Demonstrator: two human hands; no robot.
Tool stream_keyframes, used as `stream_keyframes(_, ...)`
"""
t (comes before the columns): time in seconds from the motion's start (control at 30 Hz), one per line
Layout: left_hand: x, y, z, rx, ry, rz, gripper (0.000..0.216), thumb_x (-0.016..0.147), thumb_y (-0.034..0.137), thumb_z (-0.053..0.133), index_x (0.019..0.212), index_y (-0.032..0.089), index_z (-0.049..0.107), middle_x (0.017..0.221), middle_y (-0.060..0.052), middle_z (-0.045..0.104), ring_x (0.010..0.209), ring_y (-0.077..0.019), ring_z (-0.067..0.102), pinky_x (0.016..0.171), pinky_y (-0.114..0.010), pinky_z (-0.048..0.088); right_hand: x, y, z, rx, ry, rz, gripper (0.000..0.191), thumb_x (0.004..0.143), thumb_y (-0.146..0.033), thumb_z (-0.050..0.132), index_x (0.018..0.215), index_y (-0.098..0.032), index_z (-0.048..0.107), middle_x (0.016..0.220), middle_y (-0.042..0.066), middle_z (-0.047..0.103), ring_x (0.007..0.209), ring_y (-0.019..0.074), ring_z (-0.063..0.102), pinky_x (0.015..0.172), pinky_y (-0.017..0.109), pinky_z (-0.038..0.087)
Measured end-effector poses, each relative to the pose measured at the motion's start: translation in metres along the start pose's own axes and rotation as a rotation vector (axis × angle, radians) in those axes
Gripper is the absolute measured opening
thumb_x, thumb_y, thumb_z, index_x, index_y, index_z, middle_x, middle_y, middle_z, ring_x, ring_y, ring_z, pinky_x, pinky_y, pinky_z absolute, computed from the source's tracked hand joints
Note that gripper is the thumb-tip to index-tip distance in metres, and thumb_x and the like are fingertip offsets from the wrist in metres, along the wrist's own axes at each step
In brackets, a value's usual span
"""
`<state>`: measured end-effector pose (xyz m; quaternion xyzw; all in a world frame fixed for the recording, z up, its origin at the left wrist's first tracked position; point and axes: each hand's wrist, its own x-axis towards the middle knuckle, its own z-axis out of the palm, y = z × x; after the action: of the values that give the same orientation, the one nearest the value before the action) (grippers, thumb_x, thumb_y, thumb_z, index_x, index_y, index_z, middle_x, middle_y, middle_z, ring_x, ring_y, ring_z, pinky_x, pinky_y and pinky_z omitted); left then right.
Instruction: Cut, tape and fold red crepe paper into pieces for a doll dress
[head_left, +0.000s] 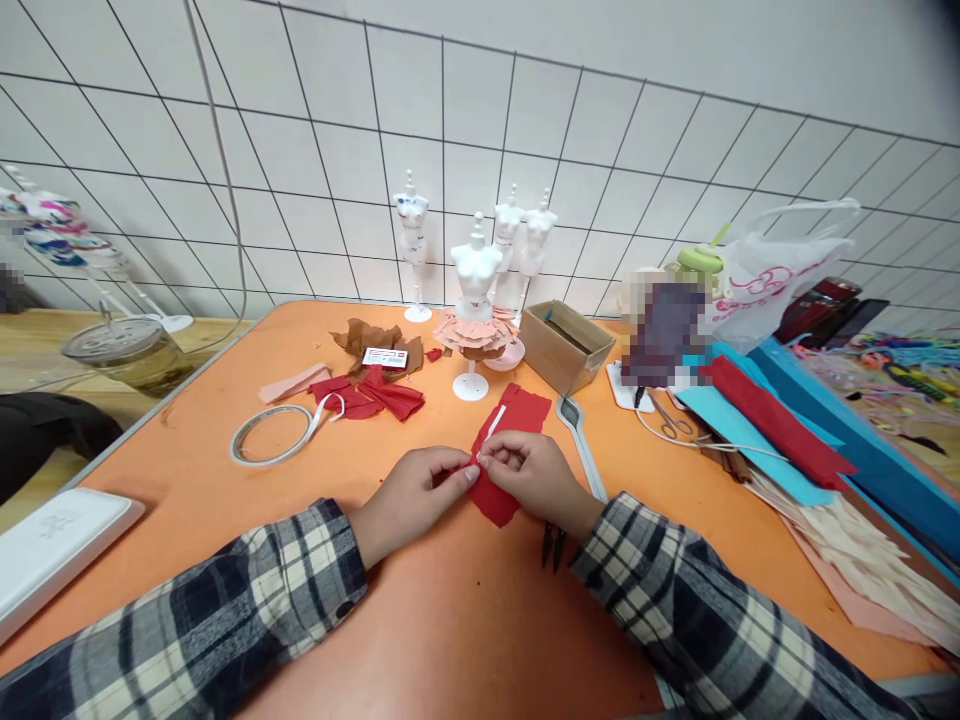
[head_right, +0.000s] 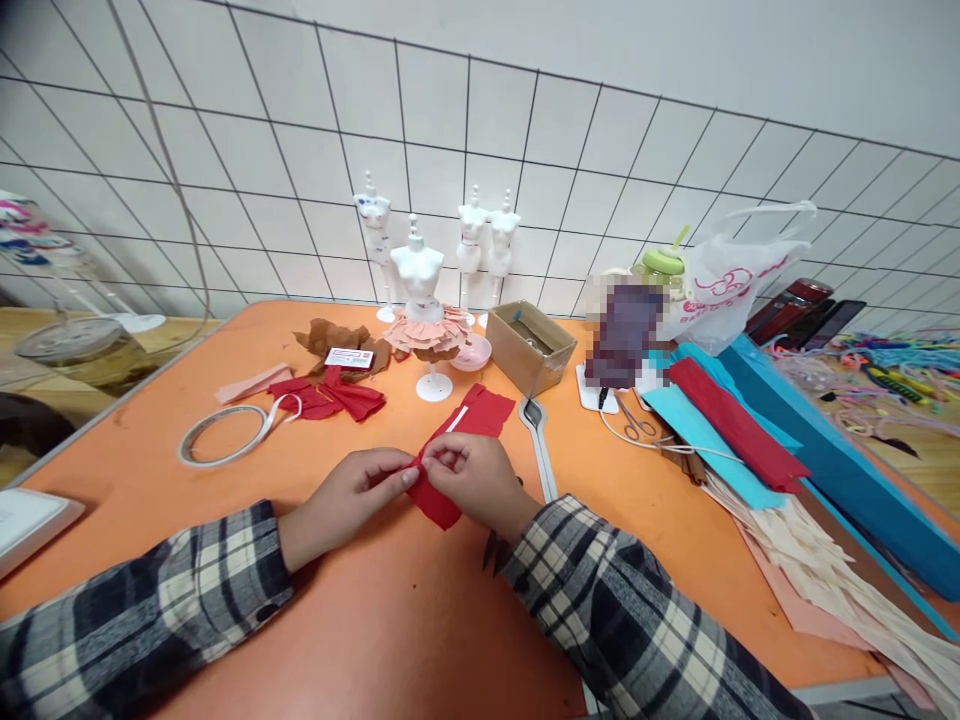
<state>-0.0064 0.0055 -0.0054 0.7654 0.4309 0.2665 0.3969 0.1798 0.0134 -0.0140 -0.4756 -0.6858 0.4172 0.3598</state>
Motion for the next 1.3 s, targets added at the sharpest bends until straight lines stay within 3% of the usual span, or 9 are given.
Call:
stream_keyframes(0.27, 0.001, -0.004, 0.001, -0.081, 0.025, -0.106, 0.037, 0.085, 0.043, 0.049, 0.068, 0.013, 0.062, 0.06, 0.002, 0.048, 0.06, -0.0118, 0.041, 0.056, -0.022, 0.033, -0.003, 0.001, 0.007, 0.01, 0.027, -0.035, 0.012, 0.076, -0.018, 0.059, 0.079, -0.018, 0.07, 0.061, -0.004, 0.06, 0.051, 0.007, 0.048, 0.049, 0.017, 0.037)
stream_keyframes(0.77, 0.001, -0.002, 0.001, -0.055, 0.059, -0.088, 0.032, 0.083, 0.037, 0.049, 0.07, 0.012, 0.065, 0.062, 0.001, 0.057, 0.061, -0.0129, 0.049, 0.059, -0.022, 0.039, -0.004, -0.004, 0.008, 0.051, 0.064, 0.036, 0.01, 0.077, -0.023, 0.061, 0.078, -0.017, 0.069, 0.058, -0.004, 0.056, 0.05, 0.0071, 0.045, 0.048, 0.018, 0.035)
stream_keyframes(1.07, 0.001, -0.001, -0.002, -0.137, 0.01, -0.015, 0.031, 0.085, 0.038, 0.052, 0.083, 0.013, 0.07, 0.078, -0.003, 0.068, 0.075, -0.017, 0.058, 0.07, -0.023, 0.045, -0.002, -0.003, 0.008, 0.191, 0.041, 0.072, 0.007, 0.073, -0.021, 0.06, 0.075, -0.017, 0.066, 0.059, -0.004, 0.054, 0.052, 0.0076, 0.046, 0.05, 0.018, 0.036)
stream_keyframes(1.3, 0.002, 0.0, 0.002, -0.179, 0.037, -0.108, 0.034, 0.082, 0.041, 0.053, 0.068, 0.012, 0.065, 0.058, 0.002, 0.052, 0.059, -0.0115, 0.044, 0.057, -0.021, 0.036, -0.003, -0.002, 0.011, 0.122, 0.043, 0.065, 0.007, 0.074, -0.021, 0.06, 0.075, -0.018, 0.066, 0.057, -0.005, 0.053, 0.049, 0.007, 0.044, 0.047, 0.018, 0.034)
